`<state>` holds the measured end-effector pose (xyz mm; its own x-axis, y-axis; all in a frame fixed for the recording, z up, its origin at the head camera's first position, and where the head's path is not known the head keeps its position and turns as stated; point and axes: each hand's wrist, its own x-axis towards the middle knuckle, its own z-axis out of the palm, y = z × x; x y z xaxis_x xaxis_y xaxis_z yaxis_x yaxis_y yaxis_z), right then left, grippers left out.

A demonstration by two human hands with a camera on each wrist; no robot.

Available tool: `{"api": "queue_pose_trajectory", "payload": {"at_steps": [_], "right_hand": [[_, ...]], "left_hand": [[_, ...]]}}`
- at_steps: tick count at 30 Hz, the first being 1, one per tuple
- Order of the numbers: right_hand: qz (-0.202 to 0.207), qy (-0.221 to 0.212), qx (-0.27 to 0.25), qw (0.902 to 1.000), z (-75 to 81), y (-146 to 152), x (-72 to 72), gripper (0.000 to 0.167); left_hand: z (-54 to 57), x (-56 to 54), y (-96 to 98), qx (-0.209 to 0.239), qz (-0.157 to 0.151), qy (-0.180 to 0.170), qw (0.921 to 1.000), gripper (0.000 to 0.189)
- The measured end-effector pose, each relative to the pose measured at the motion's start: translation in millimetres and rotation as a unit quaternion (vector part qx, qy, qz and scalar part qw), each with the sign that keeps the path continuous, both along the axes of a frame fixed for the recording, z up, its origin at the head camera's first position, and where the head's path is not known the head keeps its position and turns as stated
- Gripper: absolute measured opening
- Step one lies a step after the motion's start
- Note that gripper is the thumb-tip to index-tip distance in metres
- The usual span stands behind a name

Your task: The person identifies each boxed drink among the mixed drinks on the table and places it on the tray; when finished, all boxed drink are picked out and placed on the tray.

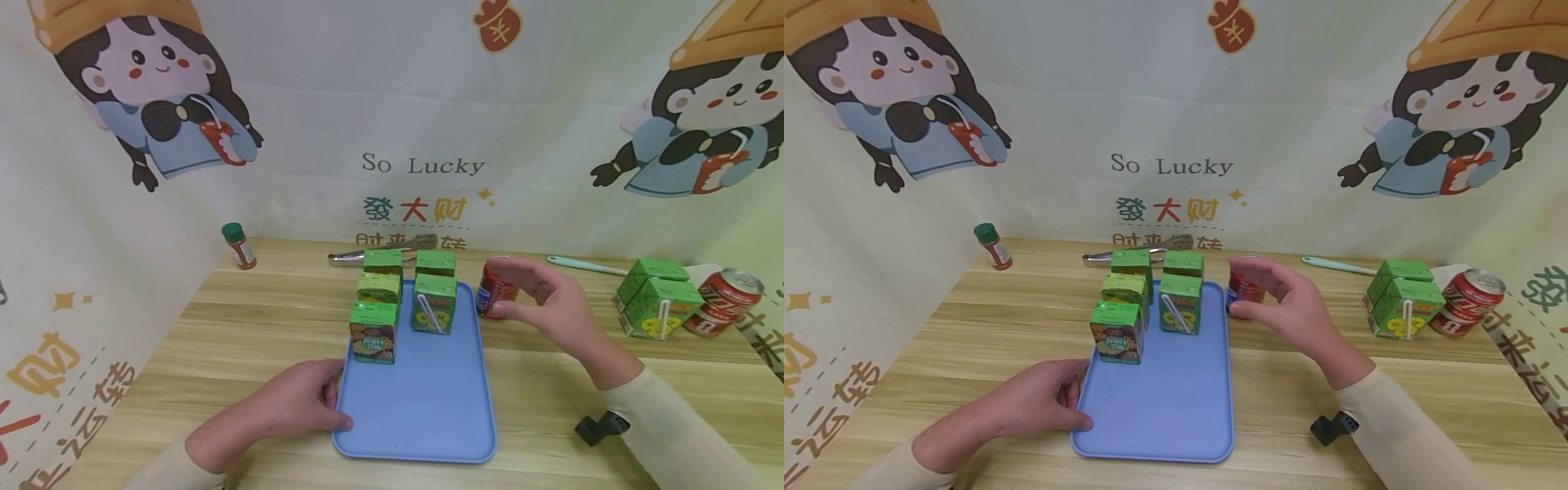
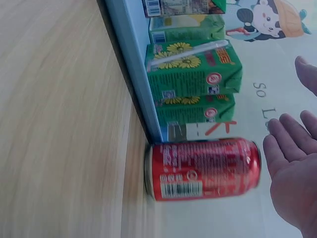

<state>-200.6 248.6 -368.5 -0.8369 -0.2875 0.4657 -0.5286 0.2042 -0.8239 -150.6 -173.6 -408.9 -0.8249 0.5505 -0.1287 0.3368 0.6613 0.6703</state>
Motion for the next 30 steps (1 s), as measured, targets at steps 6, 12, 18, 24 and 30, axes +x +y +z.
{"api": "queue_pose_trajectory", "payload": {"at_steps": [6, 12, 18, 24, 30], "right_hand": [[-0.003, 0.022, -0.017, 0.9996, 3.4, 20, 8.1, 0.060], [-0.035, 0.045, -0.022, 0.9981, 5.8, 45, 16.7, 0.064], [-0.049, 0.043, -0.054, 0.9964, 2.7, 72, 20.4, 0.065], [-0.137, 0.020, 0.011, 0.9904, 1.8, 95, 29.8, 0.066], [-0.172, 0.015, 0.022, 0.9847, -0.7, 114, 34.2, 0.067]], "left_hand": [[-0.3, -0.3, -0.6, 0.003, -0.002, 0.001, 1.0000, 0.042], [-1.3, -0.8, -0.3, 0.009, -0.002, -0.004, 1.0000, 0.043], [-1.8, -1.2, -0.3, 0.008, -0.002, -0.007, 0.9999, 0.042], [-1.5, -1.4, -0.3, 0.008, -0.003, -0.008, 0.9999, 0.044], [-0.4, -1.1, 0.0, 0.006, -0.002, -0.011, 0.9999, 0.043]]}}
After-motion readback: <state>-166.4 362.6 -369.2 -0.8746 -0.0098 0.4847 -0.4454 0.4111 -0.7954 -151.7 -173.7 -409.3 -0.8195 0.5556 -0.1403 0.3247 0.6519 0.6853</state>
